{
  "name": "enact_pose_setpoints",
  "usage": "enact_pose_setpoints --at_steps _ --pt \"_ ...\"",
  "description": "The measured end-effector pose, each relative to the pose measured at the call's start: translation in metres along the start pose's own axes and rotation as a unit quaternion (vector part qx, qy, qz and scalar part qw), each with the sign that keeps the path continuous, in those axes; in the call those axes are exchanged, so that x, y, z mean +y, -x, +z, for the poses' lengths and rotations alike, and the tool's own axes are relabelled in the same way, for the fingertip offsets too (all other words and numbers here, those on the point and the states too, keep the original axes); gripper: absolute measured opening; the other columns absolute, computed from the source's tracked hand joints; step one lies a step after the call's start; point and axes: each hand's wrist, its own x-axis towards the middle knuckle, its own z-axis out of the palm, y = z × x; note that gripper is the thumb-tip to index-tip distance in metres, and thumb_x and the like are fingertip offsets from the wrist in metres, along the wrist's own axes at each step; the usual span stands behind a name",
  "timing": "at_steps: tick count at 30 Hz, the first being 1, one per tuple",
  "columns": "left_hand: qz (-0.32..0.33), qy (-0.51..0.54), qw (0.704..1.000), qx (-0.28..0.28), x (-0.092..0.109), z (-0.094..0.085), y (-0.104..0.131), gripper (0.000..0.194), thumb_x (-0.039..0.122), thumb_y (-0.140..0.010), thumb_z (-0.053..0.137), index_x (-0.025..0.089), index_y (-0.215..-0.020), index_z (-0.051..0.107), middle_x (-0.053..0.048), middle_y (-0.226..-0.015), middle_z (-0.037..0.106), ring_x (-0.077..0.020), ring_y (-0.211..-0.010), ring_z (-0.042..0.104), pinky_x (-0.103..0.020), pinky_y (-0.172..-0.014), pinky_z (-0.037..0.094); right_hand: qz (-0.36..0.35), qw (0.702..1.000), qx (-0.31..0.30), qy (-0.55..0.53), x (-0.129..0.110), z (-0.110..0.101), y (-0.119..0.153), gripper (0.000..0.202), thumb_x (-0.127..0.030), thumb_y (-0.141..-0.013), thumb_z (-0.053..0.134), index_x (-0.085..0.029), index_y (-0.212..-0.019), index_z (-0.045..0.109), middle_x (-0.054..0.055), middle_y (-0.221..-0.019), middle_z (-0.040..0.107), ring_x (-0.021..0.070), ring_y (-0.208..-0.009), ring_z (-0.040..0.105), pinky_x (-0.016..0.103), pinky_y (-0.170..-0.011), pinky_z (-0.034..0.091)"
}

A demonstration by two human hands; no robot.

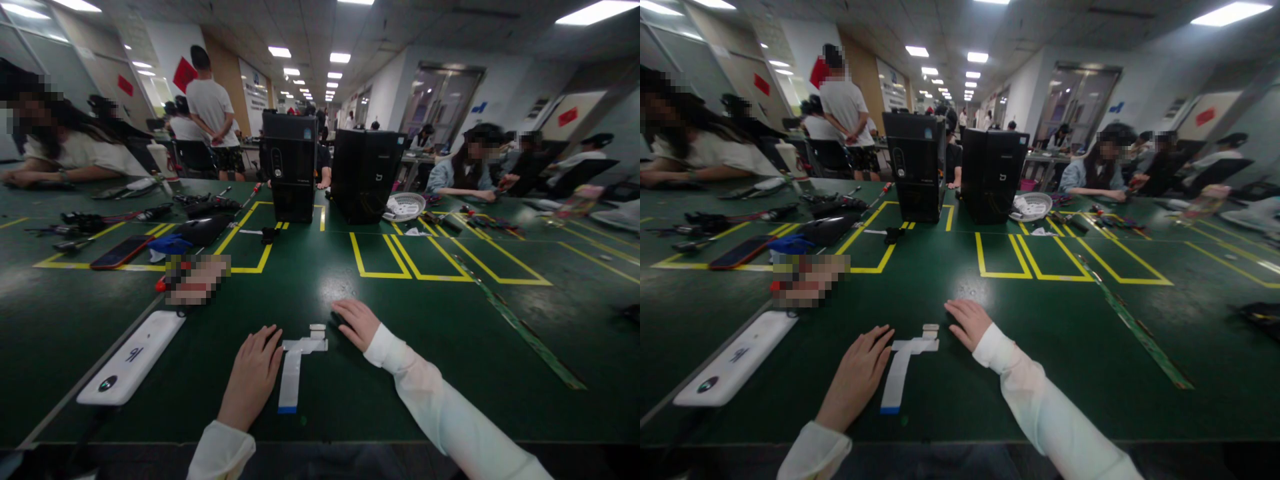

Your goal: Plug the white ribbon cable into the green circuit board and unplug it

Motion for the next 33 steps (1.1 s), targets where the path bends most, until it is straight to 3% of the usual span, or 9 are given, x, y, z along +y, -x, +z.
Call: enact_pose_setpoints --at_steps 3,5,7,11,14,16,19,22,33 --pt "-0.005 -0.001 1.000 -0.009 0.000 -0.001 0.000 0.047 0.040 -0.098 0.031 0.017 -0.132 0.054 -0.010 -0.137 0.054 -0.0263 -0.129 0.047 -0.049 -0.107 0.038 0.107 0.990 0.025 0.089 0.046 -0.013 0.020 0.049 -0.036 -0.096 0.031 -0.011 -0.134 0.049 0.016 -0.135 0.051 0.0273 -0.129 0.041 0.048 -0.107 0.036" --pt "-0.005 -0.003 1.000 -0.011 0.001 -0.001 0.000 0.047 0.040 -0.098 0.031 0.017 -0.132 0.053 -0.010 -0.137 0.054 -0.0265 -0.129 0.047 -0.050 -0.107 0.038 0.220 0.963 0.034 0.153 0.076 -0.026 0.040 0.050 -0.036 -0.093 0.036 -0.008 -0.131 0.051 0.019 -0.136 0.050 0.0303 -0.130 0.039 0.050 -0.106 0.035" --pt "-0.002 -0.005 1.000 -0.010 0.001 -0.001 -0.001 0.048 0.041 -0.098 0.031 0.017 -0.132 0.053 -0.010 -0.137 0.054 -0.0266 -0.129 0.047 -0.050 -0.108 0.037 0.356 0.909 0.030 0.214 0.101 -0.043 0.064 0.052 -0.036 -0.091 0.038 -0.006 -0.131 0.051 0.020 -0.137 0.049 0.0326 -0.133 0.036 0.052 -0.106 0.033" --pt "0.003 -0.004 1.000 -0.009 0.001 0.000 -0.001 0.048 0.041 -0.098 0.031 0.016 -0.132 0.053 -0.011 -0.137 0.054 -0.0266 -0.129 0.047 -0.049 -0.108 0.036 0.575 0.766 0.049 0.282 0.130 -0.079 0.113 0.059 -0.042 -0.092 0.034 -0.003 -0.134 0.046 0.021 -0.145 0.039 0.0352 -0.136 0.029 0.055 -0.107 0.028" --pt "0.001 -0.005 1.000 -0.014 0.001 0.000 0.000 0.049 0.042 -0.097 0.031 0.016 -0.133 0.053 -0.011 -0.137 0.053 -0.0274 -0.129 0.046 -0.050 -0.108 0.037 0.669 0.672 0.095 0.303 0.138 -0.102 0.140 0.064 -0.046 -0.091 0.034 -0.002 -0.135 0.045 0.023 -0.145 0.036 0.0381 -0.135 0.028 0.056 -0.106 0.028" --pt "0.000 -0.006 1.000 -0.015 0.001 0.001 0.000 0.049 0.042 -0.097 0.031 0.016 -0.133 0.053 -0.011 -0.137 0.054 -0.0275 -0.129 0.046 -0.050 -0.108 0.037 0.701 0.641 0.101 0.294 0.140 -0.113 0.151 0.064 -0.048 -0.090 0.035 -0.002 -0.134 0.046 0.026 -0.140 0.041 0.0393 -0.130 0.035 0.056 -0.102 0.032" --pt "0.004 -0.006 1.000 -0.015 0.001 0.000 -0.001 0.049 0.042 -0.097 0.031 0.016 -0.133 0.053 -0.011 -0.137 0.054 -0.0275 -0.129 0.046 -0.050 -0.108 0.037 0.713 0.639 0.080 0.278 0.141 -0.120 0.157 0.063 -0.048 -0.089 0.035 -0.003 -0.130 0.050 0.028 -0.130 0.050 0.0399 -0.121 0.045 0.056 -0.095 0.036" --pt "0.004 -0.005 1.000 -0.010 0.001 0.000 -0.001 0.048 0.042 -0.097 0.032 0.016 -0.132 0.053 -0.011 -0.137 0.054 -0.0275 -0.129 0.046 -0.050 -0.108 0.037 0.705 0.647 0.073 0.281 0.138 -0.122 0.157 0.062 -0.047 -0.089 0.035 -0.002 -0.129 0.052 0.029 -0.129 0.050 0.0415 -0.120 0.045 0.058 -0.093 0.037" --pt "-0.005 0.002 1.000 -0.011 0.001 -0.001 0.000 0.048 0.042 -0.097 0.033 0.017 -0.132 0.053 -0.011 -0.137 0.054 -0.0280 -0.129 0.047 -0.051 -0.107 0.038 0.634 0.716 0.050 0.288 0.131 -0.120 0.170 0.071 -0.060 -0.088 0.029 -0.009 -0.128 0.057 0.026 -0.120 0.057 0.0437 -0.110 0.052 0.065 -0.092 0.033"
